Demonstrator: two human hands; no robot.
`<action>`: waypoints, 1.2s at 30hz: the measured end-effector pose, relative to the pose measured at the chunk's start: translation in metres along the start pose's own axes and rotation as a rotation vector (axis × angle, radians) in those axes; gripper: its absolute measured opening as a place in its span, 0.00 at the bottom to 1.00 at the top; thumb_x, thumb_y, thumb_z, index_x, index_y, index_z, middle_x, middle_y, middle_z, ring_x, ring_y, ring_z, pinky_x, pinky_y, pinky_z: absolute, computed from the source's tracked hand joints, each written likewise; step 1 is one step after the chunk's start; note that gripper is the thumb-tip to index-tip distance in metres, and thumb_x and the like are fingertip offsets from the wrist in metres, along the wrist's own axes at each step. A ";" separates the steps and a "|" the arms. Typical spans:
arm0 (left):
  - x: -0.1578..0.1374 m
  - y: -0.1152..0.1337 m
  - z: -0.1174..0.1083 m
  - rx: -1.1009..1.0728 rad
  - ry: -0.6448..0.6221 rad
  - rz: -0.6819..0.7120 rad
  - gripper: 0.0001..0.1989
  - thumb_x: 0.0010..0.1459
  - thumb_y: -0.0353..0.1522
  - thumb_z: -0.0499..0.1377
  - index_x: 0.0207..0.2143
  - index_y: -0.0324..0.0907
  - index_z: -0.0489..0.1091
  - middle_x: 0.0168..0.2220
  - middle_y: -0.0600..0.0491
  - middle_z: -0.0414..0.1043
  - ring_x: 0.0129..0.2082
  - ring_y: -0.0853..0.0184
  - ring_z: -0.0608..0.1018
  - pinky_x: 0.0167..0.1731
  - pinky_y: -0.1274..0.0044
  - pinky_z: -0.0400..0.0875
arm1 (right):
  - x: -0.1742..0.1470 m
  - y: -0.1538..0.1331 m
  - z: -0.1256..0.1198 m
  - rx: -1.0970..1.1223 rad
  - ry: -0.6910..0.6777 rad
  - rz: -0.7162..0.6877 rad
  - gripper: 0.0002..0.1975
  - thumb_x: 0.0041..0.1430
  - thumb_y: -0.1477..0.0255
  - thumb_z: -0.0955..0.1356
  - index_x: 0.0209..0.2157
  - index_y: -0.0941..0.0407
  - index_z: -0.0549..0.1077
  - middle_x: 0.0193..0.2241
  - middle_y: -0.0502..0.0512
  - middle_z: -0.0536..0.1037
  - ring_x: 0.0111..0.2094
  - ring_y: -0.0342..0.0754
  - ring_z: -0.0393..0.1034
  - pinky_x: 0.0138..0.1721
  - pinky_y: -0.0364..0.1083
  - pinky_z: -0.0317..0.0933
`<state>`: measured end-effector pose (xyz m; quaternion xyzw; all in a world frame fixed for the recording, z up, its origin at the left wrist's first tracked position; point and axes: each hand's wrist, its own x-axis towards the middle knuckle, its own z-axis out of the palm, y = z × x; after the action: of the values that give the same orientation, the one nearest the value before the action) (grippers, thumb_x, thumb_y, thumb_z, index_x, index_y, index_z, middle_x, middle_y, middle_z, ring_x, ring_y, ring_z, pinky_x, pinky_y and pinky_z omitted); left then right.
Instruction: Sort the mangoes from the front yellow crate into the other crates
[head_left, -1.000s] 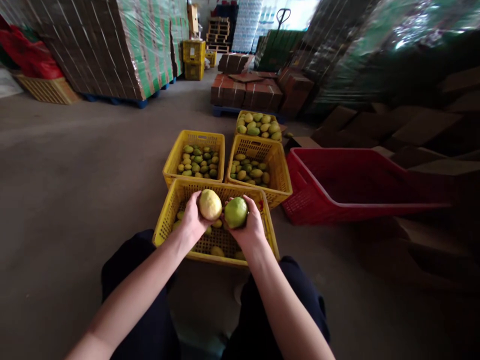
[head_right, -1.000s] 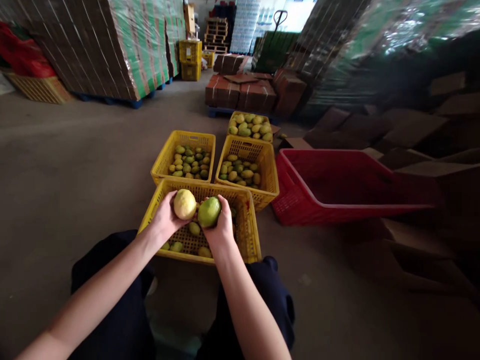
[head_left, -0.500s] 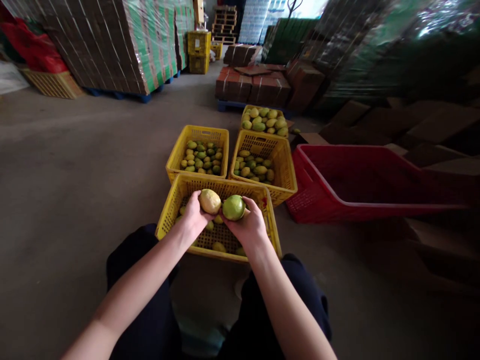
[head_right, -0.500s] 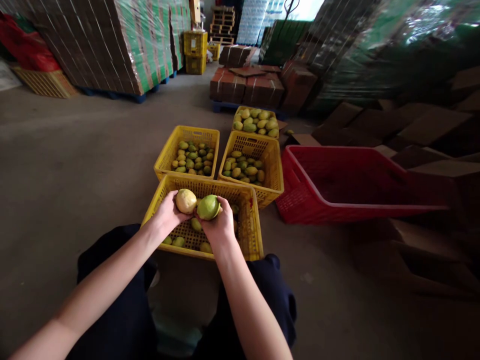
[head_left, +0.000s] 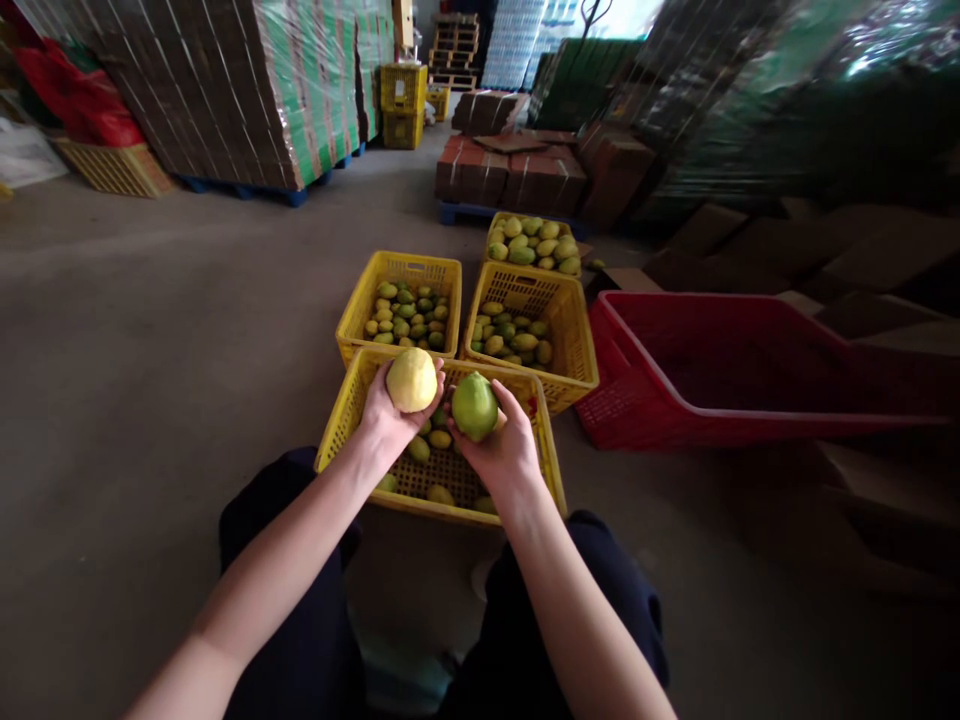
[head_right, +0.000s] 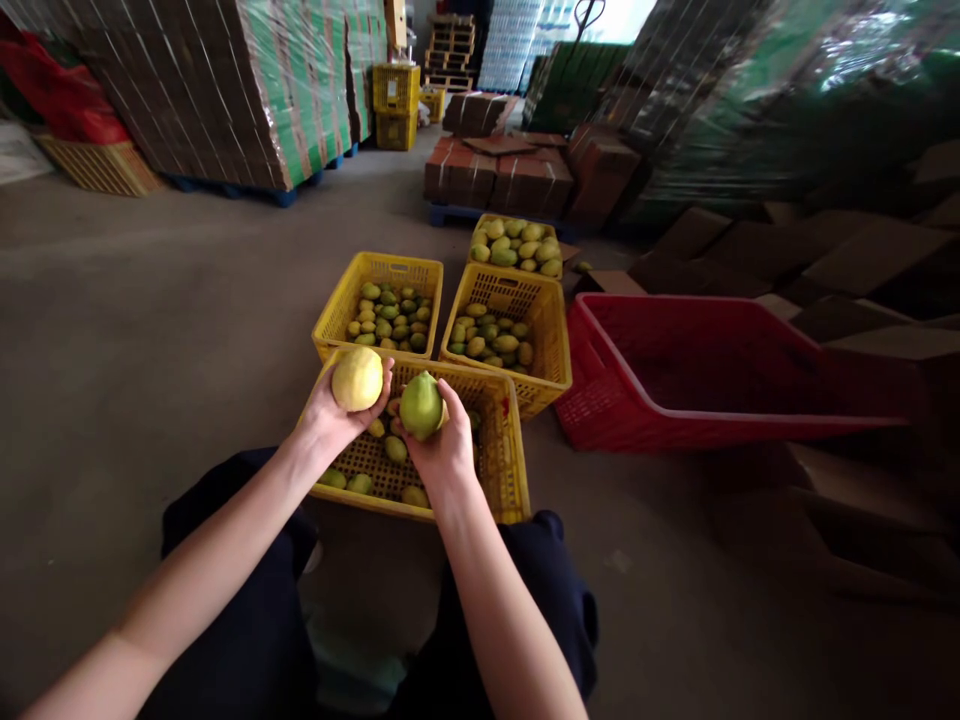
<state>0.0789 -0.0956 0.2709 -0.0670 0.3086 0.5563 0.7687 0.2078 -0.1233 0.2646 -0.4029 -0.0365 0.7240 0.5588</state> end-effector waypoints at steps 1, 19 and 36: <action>-0.001 0.001 0.002 0.005 -0.006 0.016 0.18 0.63 0.36 0.48 0.49 0.37 0.68 0.34 0.46 0.77 0.32 0.63 0.79 0.29 0.75 0.76 | -0.002 -0.001 0.001 0.001 -0.017 -0.001 0.09 0.50 0.65 0.68 0.32 0.55 0.73 0.27 0.52 0.78 0.26 0.47 0.71 0.23 0.44 0.65; -0.016 -0.009 -0.005 0.378 -0.325 0.381 0.11 0.49 0.35 0.58 0.23 0.38 0.77 0.26 0.51 0.78 0.29 0.68 0.79 0.34 0.78 0.72 | -0.004 0.018 -0.003 -0.342 -0.210 -0.678 0.12 0.53 0.63 0.66 0.28 0.55 0.79 0.32 0.52 0.80 0.36 0.49 0.72 0.42 0.47 0.64; -0.016 -0.006 0.000 0.182 -0.106 0.367 0.08 0.47 0.30 0.57 0.21 0.37 0.74 0.24 0.52 0.75 0.26 0.70 0.76 0.32 0.79 0.69 | -0.005 0.022 -0.001 -0.344 -0.215 -0.602 0.13 0.53 0.62 0.66 0.28 0.56 0.79 0.32 0.52 0.79 0.38 0.51 0.71 0.41 0.46 0.63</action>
<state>0.0816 -0.1105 0.2781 0.0898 0.3237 0.6596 0.6724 0.1913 -0.1366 0.2554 -0.3837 -0.3337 0.5484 0.6638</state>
